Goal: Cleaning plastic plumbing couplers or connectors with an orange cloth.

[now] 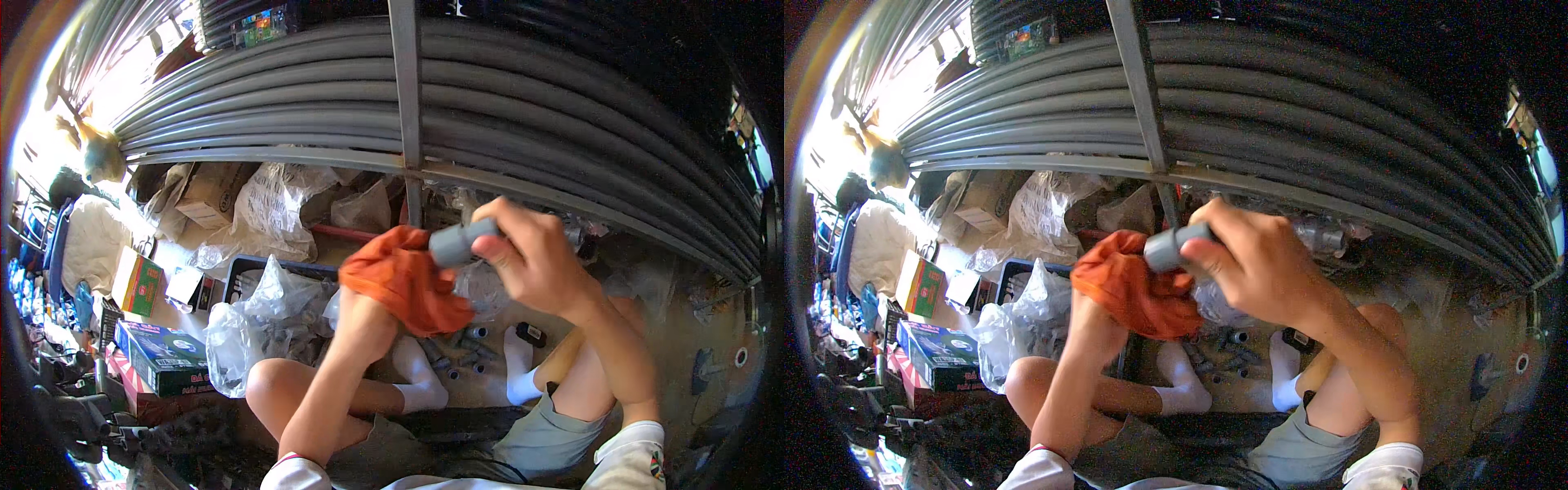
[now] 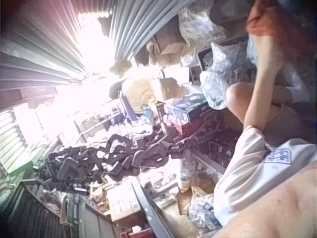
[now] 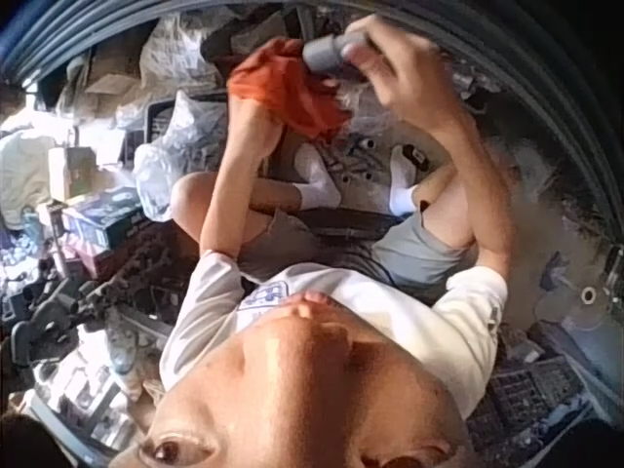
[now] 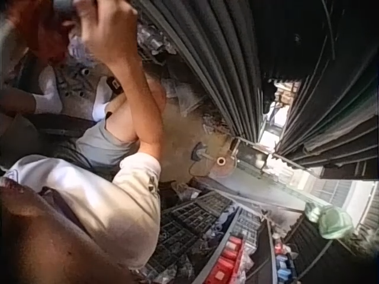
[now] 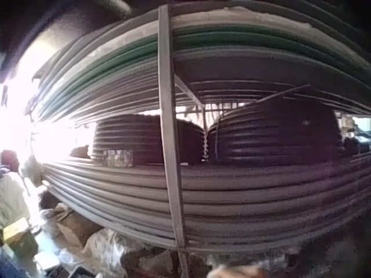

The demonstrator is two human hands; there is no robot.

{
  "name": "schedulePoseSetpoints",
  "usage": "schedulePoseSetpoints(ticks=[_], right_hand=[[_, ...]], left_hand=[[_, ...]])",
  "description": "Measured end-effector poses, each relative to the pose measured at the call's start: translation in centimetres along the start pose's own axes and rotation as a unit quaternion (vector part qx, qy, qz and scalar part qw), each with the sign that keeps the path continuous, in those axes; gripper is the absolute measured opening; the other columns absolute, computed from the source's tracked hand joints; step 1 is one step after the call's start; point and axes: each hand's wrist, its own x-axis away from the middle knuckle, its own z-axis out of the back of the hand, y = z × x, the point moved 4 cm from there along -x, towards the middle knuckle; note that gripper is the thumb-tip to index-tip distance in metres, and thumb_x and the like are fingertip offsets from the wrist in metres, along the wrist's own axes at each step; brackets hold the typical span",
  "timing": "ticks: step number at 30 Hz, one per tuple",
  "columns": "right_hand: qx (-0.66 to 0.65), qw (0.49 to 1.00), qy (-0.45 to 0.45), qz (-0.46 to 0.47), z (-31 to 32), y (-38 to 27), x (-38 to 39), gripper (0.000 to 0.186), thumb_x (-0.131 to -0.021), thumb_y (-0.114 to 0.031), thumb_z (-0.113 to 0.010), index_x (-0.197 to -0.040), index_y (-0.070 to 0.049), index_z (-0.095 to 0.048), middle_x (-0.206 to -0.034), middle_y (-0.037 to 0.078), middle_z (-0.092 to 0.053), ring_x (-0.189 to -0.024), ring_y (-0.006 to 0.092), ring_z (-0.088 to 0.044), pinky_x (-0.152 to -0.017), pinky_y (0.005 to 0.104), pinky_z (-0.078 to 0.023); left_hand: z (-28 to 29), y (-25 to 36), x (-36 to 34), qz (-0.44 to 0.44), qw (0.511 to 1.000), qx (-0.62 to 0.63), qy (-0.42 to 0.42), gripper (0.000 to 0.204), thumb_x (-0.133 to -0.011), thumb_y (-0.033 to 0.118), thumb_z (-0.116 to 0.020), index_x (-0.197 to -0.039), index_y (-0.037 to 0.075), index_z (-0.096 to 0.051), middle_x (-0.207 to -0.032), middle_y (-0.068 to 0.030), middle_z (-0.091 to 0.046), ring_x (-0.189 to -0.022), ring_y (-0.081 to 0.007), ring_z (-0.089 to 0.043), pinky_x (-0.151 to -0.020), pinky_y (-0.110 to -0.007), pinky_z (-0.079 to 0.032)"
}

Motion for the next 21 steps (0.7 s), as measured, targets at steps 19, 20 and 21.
schedulePoseSetpoints(ticks=[19,20,21], right_hand=[[-0.312,0.924,-0.150,-0.163,-1.8,-0.3,0.3,0.031,-0.103,-0.031,-0.058,-0.110,-0.001,-0.059,-0.075,0.012,-0.066,-0.070,0.0182,-0.066,-0.069,0.0340,-0.052],[-0.278,0.938,-0.161,-0.131,-2.3,-0.3,0.5,0.033,-0.102,-0.033,-0.059,-0.107,0.000,-0.060,-0.072,0.013,-0.064,-0.068,0.0178,-0.065,-0.065,0.0356,-0.050],[-0.243,0.950,-0.172,-0.098,-2.9,-0.4,0.7,0.036,-0.102,-0.035,-0.059,-0.105,0.000,-0.060,-0.069,0.014,-0.062,-0.066,0.0174,-0.064,-0.060,0.0372,-0.048]], left_hand=[[0.2,2.7,1.0,-0.081,0.971,-0.194,-0.111,0.049,-0.082,0.010,-0.079,-0.126,-0.003,-0.063,-0.114,-0.0085,-0.069,-0.101,-0.0142,-0.065,-0.091,-0.030,-0.051],[0.2,2.5,1.0,-0.082,0.971,-0.195,-0.108,0.049,-0.082,0.010,-0.079,-0.126,-0.003,-0.063,-0.114,-0.0085,-0.069,-0.101,-0.0142,-0.065,-0.091,-0.030,-0.051],[0.3,2.4,1.1,-0.126,0.938,-0.307,-0.097,0.047,-0.078,0.013,-0.082,-0.120,-0.002,-0.065,-0.111,-0.0086,-0.069,-0.100,-0.0164,-0.066,-0.088,-0.030,-0.052]])
